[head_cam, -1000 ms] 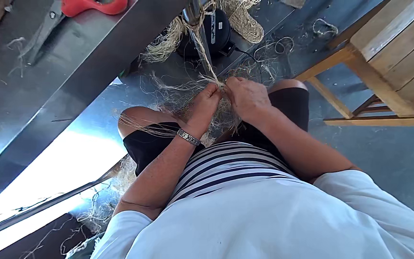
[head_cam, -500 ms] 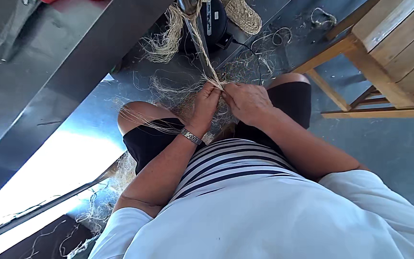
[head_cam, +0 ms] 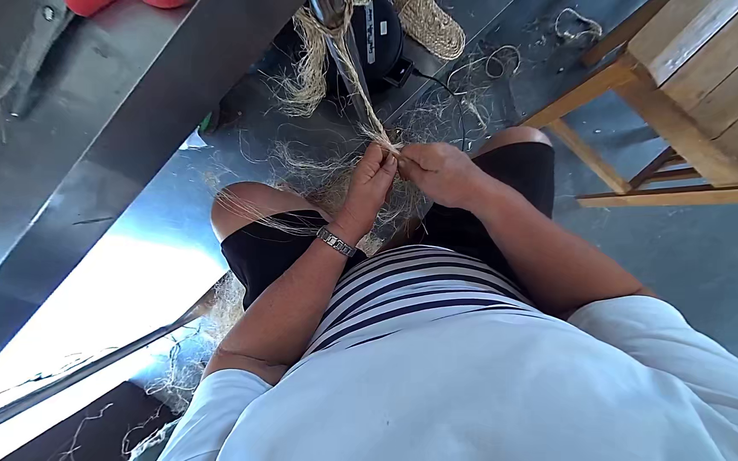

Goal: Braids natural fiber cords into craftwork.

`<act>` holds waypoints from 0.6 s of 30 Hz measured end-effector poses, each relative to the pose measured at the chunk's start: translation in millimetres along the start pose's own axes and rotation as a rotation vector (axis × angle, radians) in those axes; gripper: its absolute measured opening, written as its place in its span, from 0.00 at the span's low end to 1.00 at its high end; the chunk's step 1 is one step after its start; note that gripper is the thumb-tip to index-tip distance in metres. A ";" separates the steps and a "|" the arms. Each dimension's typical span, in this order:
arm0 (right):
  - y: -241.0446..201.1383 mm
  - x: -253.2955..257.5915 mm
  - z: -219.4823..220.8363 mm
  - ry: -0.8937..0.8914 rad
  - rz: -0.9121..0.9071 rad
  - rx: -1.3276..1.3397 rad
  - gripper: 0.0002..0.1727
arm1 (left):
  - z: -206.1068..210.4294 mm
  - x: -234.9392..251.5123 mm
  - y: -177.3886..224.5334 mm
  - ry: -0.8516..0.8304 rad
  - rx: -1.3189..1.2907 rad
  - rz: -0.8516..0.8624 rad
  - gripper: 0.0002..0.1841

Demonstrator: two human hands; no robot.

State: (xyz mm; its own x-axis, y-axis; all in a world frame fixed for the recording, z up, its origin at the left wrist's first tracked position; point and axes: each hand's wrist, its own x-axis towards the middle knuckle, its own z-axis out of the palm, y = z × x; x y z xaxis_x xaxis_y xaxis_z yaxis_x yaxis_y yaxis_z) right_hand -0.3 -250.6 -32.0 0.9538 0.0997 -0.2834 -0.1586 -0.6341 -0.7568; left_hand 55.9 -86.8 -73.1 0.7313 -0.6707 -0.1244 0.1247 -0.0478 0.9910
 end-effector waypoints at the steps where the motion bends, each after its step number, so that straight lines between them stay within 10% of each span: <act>1: -2.0 -0.7 -0.1 0.007 0.001 -0.038 0.19 | 0.1 0.0 -0.6 0.007 0.033 0.011 0.05; 18: -16.6 -6.6 2.5 0.020 0.041 -0.240 0.20 | 5.2 1.2 0.8 0.078 0.277 0.080 0.15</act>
State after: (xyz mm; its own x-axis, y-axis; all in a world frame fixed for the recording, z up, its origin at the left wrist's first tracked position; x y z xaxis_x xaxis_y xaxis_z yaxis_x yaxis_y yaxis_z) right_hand -4.6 -238.8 -19.0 0.9532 0.0562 -0.2972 -0.1344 -0.8015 -0.5826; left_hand 53.3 -91.5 -72.2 0.7819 -0.6222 -0.0386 -0.1152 -0.2050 0.9720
